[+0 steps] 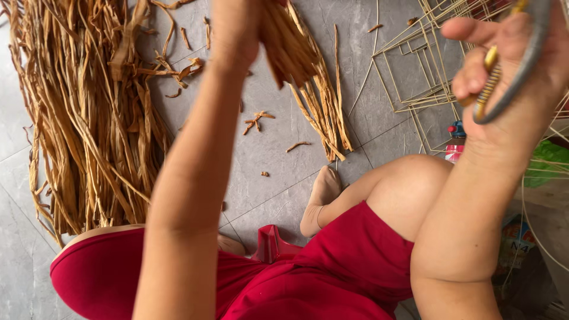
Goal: The person sits on a tiled floor and uses scissors to cut a bundle of dried plant stalks into smaller pieces. They hold the stalks in one hand and repeatedly snip them with the other, creating a pile of cut material on the floor.
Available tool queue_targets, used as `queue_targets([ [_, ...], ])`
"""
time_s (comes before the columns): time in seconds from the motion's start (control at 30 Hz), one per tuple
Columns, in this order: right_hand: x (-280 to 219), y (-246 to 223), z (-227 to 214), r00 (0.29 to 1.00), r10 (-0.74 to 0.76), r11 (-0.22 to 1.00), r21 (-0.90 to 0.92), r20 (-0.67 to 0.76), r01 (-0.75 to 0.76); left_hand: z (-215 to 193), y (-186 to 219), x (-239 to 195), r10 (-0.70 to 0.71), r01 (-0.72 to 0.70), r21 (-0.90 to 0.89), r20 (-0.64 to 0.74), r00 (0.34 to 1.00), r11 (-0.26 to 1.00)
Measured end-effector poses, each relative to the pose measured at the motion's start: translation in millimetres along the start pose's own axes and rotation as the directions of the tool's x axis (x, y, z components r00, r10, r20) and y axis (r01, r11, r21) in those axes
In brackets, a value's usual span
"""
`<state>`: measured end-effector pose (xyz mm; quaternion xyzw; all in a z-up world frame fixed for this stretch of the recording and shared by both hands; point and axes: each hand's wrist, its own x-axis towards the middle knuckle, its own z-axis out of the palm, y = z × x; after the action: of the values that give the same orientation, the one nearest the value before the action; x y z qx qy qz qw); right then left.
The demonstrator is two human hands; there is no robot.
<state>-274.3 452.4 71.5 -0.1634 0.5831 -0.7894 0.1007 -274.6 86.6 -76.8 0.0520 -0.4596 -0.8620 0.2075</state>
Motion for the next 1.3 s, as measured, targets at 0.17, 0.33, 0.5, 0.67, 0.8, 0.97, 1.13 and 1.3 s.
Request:
queue_targets([
  [0.17,6.3,-13.4,-6.9,0.995,0.081,0.99,-0.115,-0.057,-0.088,35.7,-163.0,-45.1,-0.333,0.327,-0.062,-0.229,0.915,0.943],
  [0.33,21.1,-14.7,-4.6,0.983,0.149,0.932,-0.319,-0.107,-0.176,-2.7,-323.1,-144.9,-0.758,0.737,-0.276,-0.46,0.463,0.618],
  [0.5,25.1,-14.0,-9.4,0.976,0.185,0.951,-0.231,-0.113,-0.207,-8.1,-336.6,-140.5,-0.701,0.663,-0.279,-0.467,0.539,0.695],
  [0.67,26.5,-15.4,-4.3,0.979,0.182,0.968,-0.16,-0.094,-0.196,18.7,-308.0,-82.5,-0.489,0.579,-0.007,-0.546,0.681,0.815],
  [0.8,30.3,-13.8,1.6,0.982,0.179,0.963,-0.191,-0.068,-0.189,41.3,-329.1,-109.8,-0.518,0.661,0.086,-0.548,0.657,0.746],
  [0.97,29.4,-11.5,10.6,0.983,0.177,0.949,-0.254,-0.057,-0.186,28.0,-339.7,-156.7,-0.674,0.822,0.414,-0.479,0.562,0.391],
  [1.13,32.1,-12.3,10.8,0.98,0.185,0.97,-0.148,-0.072,-0.193,27.8,-292.7,-156.9,-0.271,0.479,0.773,-0.397,0.877,0.417],
  [1.3,31.9,6.6,13.0,0.973,0.23,0.943,-0.257,0.038,-0.213,99.1,-72.8,-171.3,-0.111,0.164,0.441,-0.144,0.983,0.882],
])
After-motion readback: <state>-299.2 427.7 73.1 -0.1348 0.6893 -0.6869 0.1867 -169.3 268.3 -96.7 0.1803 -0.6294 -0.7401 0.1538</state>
